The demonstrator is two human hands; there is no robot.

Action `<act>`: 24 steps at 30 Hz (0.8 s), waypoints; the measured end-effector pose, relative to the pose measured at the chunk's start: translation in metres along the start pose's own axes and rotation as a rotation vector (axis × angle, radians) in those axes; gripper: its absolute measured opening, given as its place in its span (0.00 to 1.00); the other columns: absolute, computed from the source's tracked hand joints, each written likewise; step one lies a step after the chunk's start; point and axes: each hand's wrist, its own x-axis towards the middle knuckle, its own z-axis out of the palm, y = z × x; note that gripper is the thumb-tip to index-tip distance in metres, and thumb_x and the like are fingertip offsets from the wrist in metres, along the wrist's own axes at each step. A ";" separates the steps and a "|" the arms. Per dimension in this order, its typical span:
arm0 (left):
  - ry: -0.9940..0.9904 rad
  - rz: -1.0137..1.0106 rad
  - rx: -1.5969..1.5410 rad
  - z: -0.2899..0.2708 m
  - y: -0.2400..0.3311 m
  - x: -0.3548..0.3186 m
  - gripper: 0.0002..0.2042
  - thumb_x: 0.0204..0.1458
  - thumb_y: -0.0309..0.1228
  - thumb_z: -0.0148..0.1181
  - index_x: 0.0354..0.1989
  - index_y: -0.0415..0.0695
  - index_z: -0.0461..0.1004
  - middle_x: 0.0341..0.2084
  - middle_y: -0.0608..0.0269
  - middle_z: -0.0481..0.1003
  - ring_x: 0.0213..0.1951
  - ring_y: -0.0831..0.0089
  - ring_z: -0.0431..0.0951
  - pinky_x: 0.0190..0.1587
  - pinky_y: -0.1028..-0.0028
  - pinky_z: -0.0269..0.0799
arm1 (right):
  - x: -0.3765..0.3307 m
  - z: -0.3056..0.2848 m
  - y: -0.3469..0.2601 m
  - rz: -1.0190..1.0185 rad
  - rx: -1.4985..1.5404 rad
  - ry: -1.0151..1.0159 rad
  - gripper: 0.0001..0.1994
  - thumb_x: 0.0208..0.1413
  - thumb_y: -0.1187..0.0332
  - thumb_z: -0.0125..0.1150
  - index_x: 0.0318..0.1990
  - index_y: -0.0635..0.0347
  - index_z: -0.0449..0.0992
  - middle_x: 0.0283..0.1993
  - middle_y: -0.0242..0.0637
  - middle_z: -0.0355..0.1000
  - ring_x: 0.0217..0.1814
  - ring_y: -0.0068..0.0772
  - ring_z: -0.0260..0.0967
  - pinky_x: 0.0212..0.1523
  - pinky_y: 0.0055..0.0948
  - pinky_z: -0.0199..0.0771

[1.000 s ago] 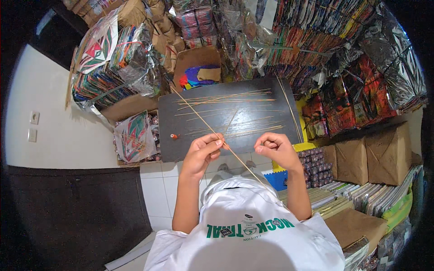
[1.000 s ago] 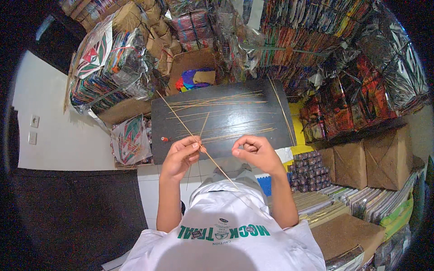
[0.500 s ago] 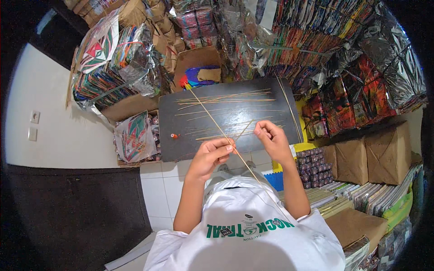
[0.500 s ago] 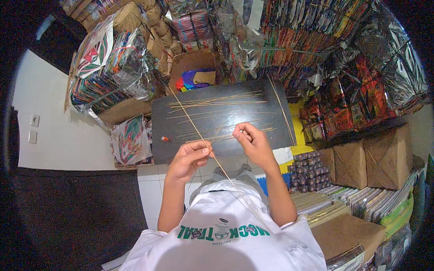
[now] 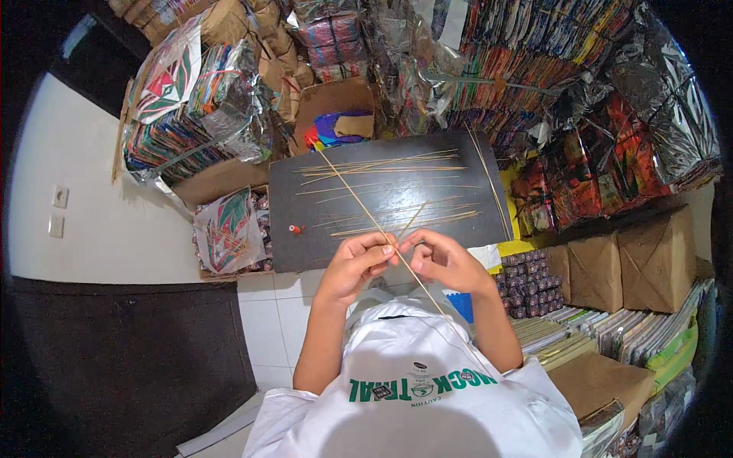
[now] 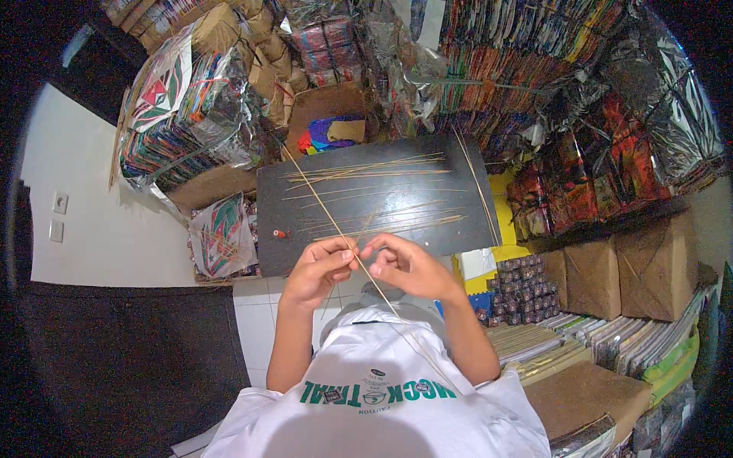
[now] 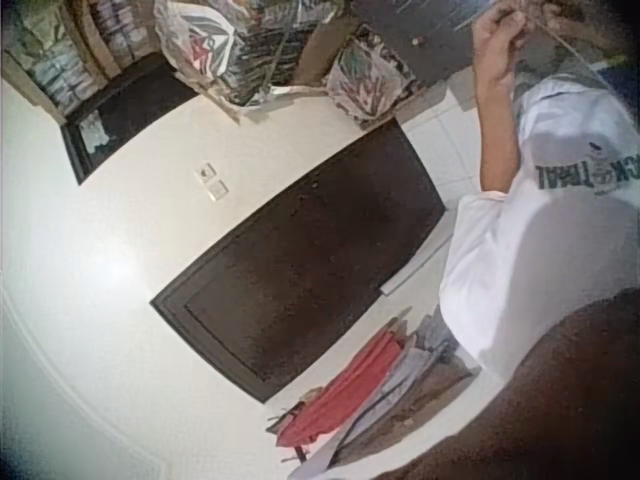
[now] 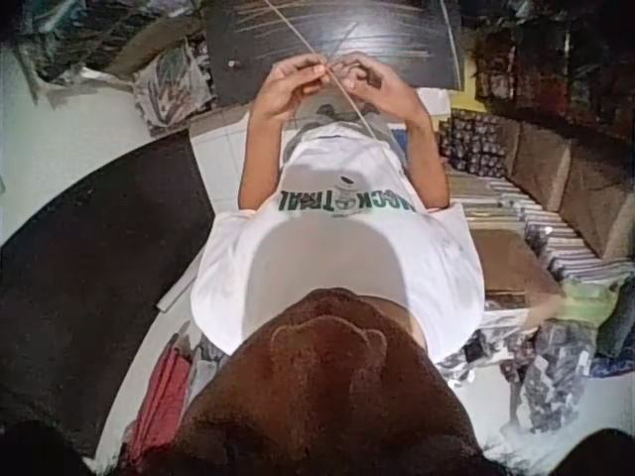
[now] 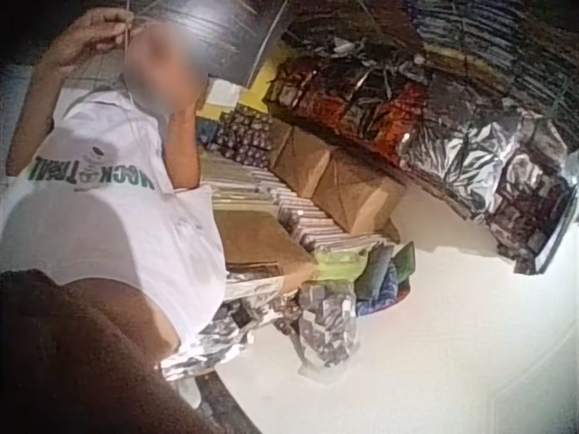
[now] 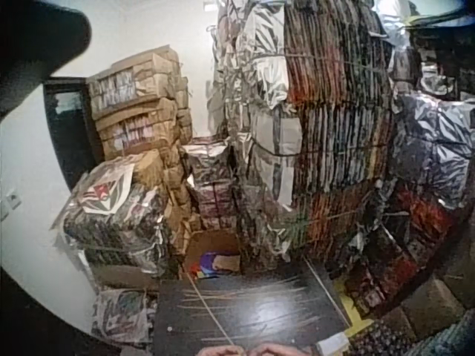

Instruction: The person assembles a kite frame by hand. They pick up thin wooden sticks from a pile on a table, align them, and tie them together with string to form a cross structure. The process involves repeated handling of sticks and string to secure the joints.

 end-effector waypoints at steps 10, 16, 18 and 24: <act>0.030 0.015 -0.075 -0.004 -0.005 0.000 0.06 0.55 0.26 0.62 0.40 0.39 0.76 0.32 0.59 0.79 0.23 0.86 0.65 0.24 0.85 0.59 | 0.002 0.003 -0.003 -0.065 -0.193 0.191 0.06 0.58 0.68 0.65 0.38 0.61 0.78 0.22 0.14 0.51 0.25 0.08 0.45 0.25 0.17 0.44; 0.029 0.053 0.004 0.002 -0.005 0.001 0.07 0.55 0.26 0.63 0.41 0.40 0.76 0.32 0.56 0.81 0.23 0.86 0.66 0.24 0.84 0.58 | 0.006 0.007 -0.001 -0.063 -0.237 0.315 0.07 0.57 0.68 0.66 0.38 0.61 0.79 0.20 0.13 0.50 0.23 0.09 0.44 0.24 0.19 0.43; 0.029 0.066 0.020 0.002 -0.006 0.002 0.08 0.55 0.26 0.63 0.41 0.40 0.76 0.32 0.56 0.81 0.22 0.86 0.65 0.24 0.84 0.57 | 0.007 0.007 -0.001 -0.099 -0.256 0.332 0.07 0.56 0.68 0.66 0.37 0.61 0.79 0.19 0.13 0.51 0.22 0.09 0.44 0.23 0.19 0.42; 0.049 0.071 0.048 0.004 -0.008 0.004 0.08 0.56 0.26 0.62 0.43 0.40 0.76 0.32 0.56 0.81 0.22 0.86 0.65 0.23 0.84 0.57 | 0.012 0.006 0.003 -0.156 -0.340 0.416 0.06 0.55 0.69 0.67 0.36 0.60 0.80 0.17 0.16 0.49 0.21 0.11 0.43 0.22 0.21 0.41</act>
